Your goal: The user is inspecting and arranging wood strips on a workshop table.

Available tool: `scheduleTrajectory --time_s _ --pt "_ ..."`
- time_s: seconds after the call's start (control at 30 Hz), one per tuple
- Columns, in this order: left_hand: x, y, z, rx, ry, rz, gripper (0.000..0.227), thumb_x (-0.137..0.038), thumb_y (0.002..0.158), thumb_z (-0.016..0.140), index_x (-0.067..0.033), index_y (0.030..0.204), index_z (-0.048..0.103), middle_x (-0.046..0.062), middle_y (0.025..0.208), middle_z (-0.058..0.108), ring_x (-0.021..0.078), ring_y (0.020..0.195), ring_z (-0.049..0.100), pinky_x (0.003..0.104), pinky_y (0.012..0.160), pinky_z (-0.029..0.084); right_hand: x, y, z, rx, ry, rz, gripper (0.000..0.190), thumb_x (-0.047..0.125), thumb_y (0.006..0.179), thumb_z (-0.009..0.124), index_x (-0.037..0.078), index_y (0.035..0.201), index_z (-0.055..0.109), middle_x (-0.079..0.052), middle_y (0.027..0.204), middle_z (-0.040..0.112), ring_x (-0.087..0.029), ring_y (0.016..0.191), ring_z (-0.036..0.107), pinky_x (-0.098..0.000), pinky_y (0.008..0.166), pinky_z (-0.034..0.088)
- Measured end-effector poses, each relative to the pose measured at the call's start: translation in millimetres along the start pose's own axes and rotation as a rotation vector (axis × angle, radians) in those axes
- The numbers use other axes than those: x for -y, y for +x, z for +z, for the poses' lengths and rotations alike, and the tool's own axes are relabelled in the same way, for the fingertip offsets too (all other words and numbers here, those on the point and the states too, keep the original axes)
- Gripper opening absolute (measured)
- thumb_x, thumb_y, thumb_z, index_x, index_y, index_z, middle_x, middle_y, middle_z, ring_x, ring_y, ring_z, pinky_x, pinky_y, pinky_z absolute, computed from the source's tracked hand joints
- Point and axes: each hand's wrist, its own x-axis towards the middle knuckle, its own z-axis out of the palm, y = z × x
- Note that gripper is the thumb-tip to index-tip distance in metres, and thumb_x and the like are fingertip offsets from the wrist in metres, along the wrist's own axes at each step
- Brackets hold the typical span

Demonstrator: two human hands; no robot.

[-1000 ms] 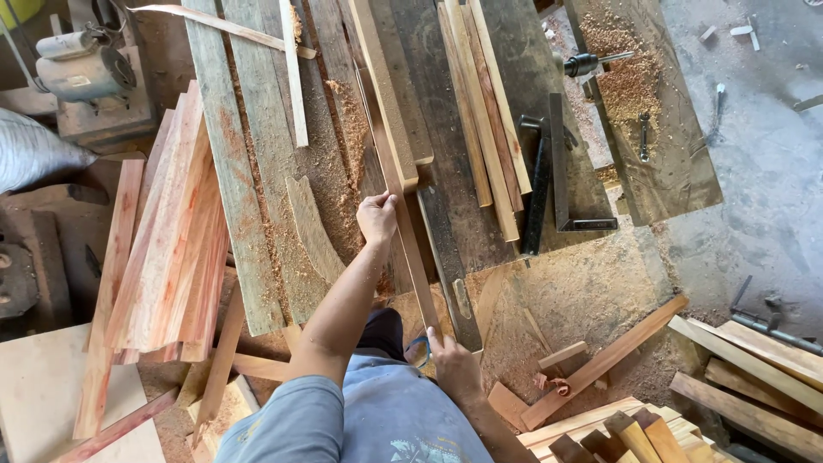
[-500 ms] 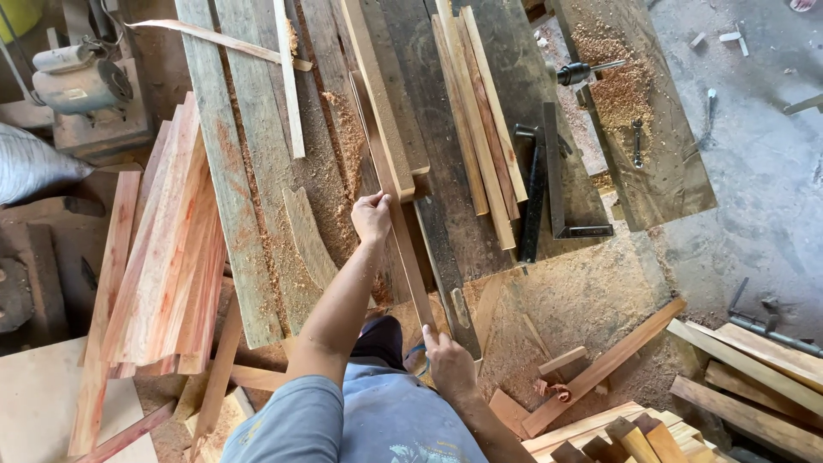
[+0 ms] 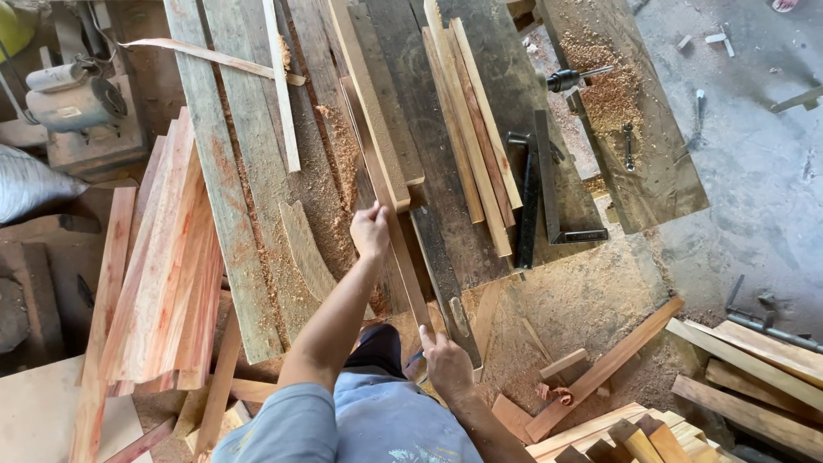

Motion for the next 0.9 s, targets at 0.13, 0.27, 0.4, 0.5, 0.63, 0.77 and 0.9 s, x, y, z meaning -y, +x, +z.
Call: scheduleTrajectory --time_s 0.13,0.27,0.4,0.5,0.63,0.77,0.9 --pt "13 -48 -8 0.035 -0.014 -0.009 0.026 -0.029 0.095 0.075 -0.0069 0.109 0.080 0.012 0.098 0.075 0.0209 0.086 0.071 0.033 0.080 0.056 0 1 -5 -0.020 -0.002 -0.040 0.055 -0.002 0.091 0.062 0.000 0.145 0.054 -0.018 0.098 0.070 -0.024 0.081 0.074 -0.0306 0.069 0.064" --pt "18 -47 -4 0.016 -0.173 0.024 0.026 -0.024 0.091 0.078 -0.0038 0.107 0.079 0.012 0.098 0.075 0.0193 0.088 0.072 0.031 0.084 0.056 5 4 -20 -0.046 0.019 -0.050 0.054 0.007 0.088 0.067 -0.001 0.141 0.056 -0.019 0.096 0.070 -0.027 0.079 0.074 -0.0336 0.067 0.064" --pt "12 -38 -5 0.008 -0.183 0.018 0.025 -0.023 0.089 0.079 -0.0038 0.105 0.079 0.012 0.099 0.076 0.0197 0.089 0.073 0.031 0.085 0.056 4 11 -18 -0.046 0.041 -0.029 0.051 0.014 0.093 0.069 -0.001 0.140 0.057 -0.019 0.098 0.071 -0.026 0.077 0.075 -0.0331 0.065 0.064" --pt "11 -30 -4 0.001 -0.154 0.004 0.025 -0.024 0.088 0.079 -0.0057 0.106 0.080 0.012 0.100 0.076 0.0204 0.089 0.073 0.032 0.085 0.056 4 19 -14 -0.015 0.026 -0.012 0.058 0.017 0.089 0.072 0.000 0.142 0.055 -0.019 0.098 0.071 -0.024 0.074 0.074 -0.0319 0.064 0.064" --pt "8 -21 -2 -0.001 -0.128 -0.005 0.025 -0.024 0.088 0.080 -0.0077 0.106 0.081 0.012 0.100 0.077 0.0207 0.089 0.074 0.032 0.085 0.057 0 28 -7 0.004 -0.026 -0.015 0.058 0.017 0.091 0.073 0.002 0.143 0.054 -0.019 0.099 0.071 -0.023 0.073 0.074 -0.0309 0.063 0.064" --pt "11 -11 2 -0.018 -0.120 0.002 0.025 -0.024 0.087 0.080 -0.0078 0.107 0.081 0.012 0.100 0.077 0.0209 0.090 0.074 0.033 0.085 0.057 -1 36 -6 -0.051 -0.014 -0.031 0.054 0.015 0.093 0.072 0.002 0.143 0.055 -0.019 0.100 0.072 -0.022 0.071 0.074 -0.0295 0.062 0.064" --pt "-1 -6 -3 -0.007 -0.134 -0.033 0.024 -0.024 0.088 0.079 -0.0083 0.106 0.081 0.011 0.101 0.077 0.0201 0.090 0.074 0.032 0.085 0.057 -6 48 7 -0.142 -0.034 -0.066 0.056 0.017 0.087 0.075 0.002 0.139 0.058 -0.022 0.103 0.073 -0.021 0.070 0.074 -0.0278 0.057 0.064"
